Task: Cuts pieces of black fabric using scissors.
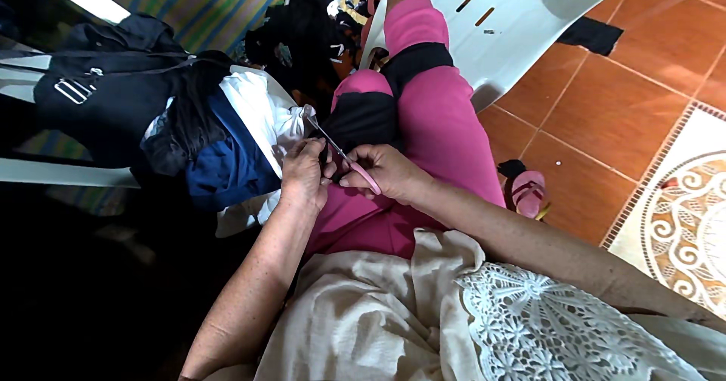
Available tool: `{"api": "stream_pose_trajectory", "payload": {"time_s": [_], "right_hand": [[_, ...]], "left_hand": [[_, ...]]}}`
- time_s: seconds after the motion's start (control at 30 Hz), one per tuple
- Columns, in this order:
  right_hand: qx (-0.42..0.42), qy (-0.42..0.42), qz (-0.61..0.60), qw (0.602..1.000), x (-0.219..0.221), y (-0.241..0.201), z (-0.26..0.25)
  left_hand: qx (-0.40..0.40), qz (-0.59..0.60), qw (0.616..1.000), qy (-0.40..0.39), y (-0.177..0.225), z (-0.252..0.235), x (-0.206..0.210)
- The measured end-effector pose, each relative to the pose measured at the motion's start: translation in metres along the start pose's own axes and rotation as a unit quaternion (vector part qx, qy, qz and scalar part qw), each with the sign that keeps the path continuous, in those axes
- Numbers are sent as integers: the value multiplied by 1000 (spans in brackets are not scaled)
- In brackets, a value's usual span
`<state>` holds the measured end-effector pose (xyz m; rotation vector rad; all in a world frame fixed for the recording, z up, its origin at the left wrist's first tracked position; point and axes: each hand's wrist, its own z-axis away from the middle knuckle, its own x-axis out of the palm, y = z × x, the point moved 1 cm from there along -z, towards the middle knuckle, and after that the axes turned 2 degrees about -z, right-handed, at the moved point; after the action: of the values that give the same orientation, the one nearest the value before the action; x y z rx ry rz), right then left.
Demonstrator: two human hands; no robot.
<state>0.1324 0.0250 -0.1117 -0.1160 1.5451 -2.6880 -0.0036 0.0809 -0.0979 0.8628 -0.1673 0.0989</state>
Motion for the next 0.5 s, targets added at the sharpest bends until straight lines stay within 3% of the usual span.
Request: {"api": "stream_pose_trajectory", "payload": {"time_s": [0.27,0.5], "right_hand": [[23,-4,-53,998,5,-8,0],[4,17,-11,1000,5,-6,-4]], "left_hand": [[44,-61,997,0,-5,4,-2],[52,-66,996,-10,-4,5,-4]]}}
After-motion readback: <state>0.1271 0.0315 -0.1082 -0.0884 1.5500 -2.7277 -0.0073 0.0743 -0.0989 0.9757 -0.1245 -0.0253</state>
